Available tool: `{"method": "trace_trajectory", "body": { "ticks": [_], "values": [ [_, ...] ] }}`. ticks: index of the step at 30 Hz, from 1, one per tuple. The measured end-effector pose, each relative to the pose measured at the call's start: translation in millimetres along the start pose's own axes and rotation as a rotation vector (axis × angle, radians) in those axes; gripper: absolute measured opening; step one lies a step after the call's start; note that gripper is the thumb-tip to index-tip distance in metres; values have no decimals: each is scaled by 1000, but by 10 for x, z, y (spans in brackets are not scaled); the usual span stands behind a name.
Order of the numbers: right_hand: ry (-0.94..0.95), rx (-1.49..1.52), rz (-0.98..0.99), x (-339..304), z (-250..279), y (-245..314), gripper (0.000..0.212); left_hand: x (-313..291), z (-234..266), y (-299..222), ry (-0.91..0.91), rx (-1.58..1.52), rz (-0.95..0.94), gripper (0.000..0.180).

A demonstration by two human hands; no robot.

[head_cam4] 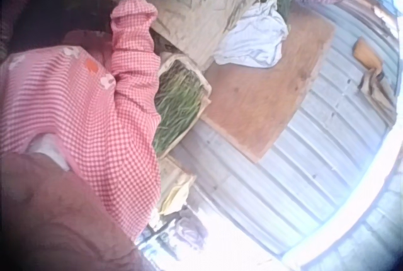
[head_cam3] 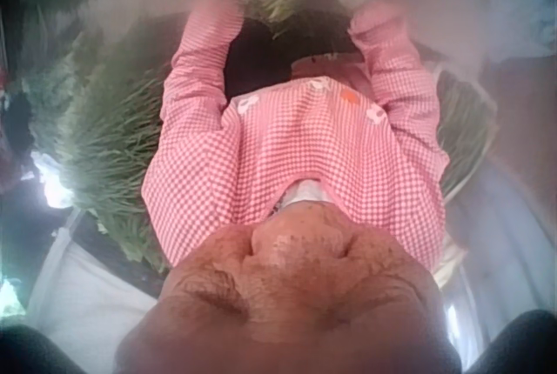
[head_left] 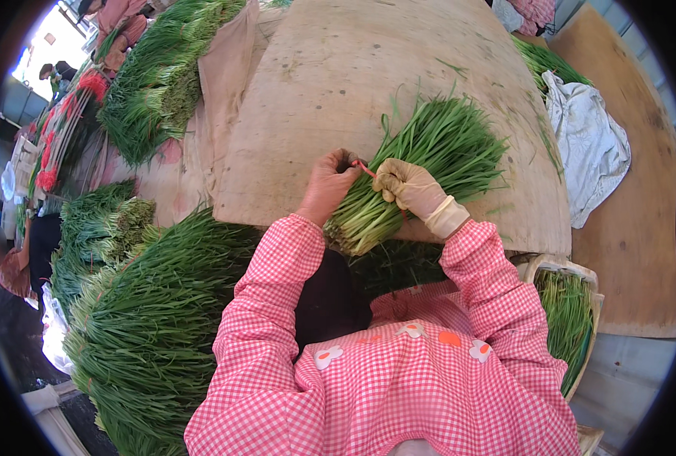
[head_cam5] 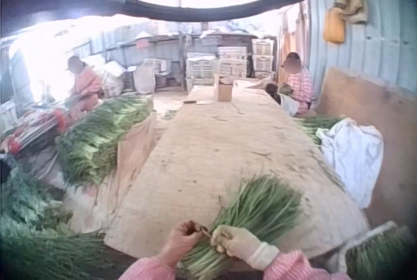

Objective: The person sorts bunches of chives by hand, removes yellowed leaves, aligns the stems, ties the bunch with a red string, and places it into a plastic crate.

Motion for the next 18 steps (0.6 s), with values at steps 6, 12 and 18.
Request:
{"method": "trace_trajectory", "body": {
  "ticks": [6, 12, 18],
  "values": [
    [-3, 17, -4, -3, 12, -10, 17, 18, 22, 62, -16, -37, -13, 10],
    [-1, -42, -21, -3, 8, 23, 17, -8, -21, 17, -114, 27, -64, 18],
    [-57, -76, -32, 24, -20, 12, 16, -149, -97, -158, -153, 232, -120, 35]
  ]
}}
Point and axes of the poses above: each hand's wrist, its own x-axis towards the middle knuckle, its own z-axis out of the back of the hand, y = z × x, the point moved 2 cm from there along x, towards the middle knuckle, and after that the axes turned 4 degrees about -y, right-handed, at the moved point
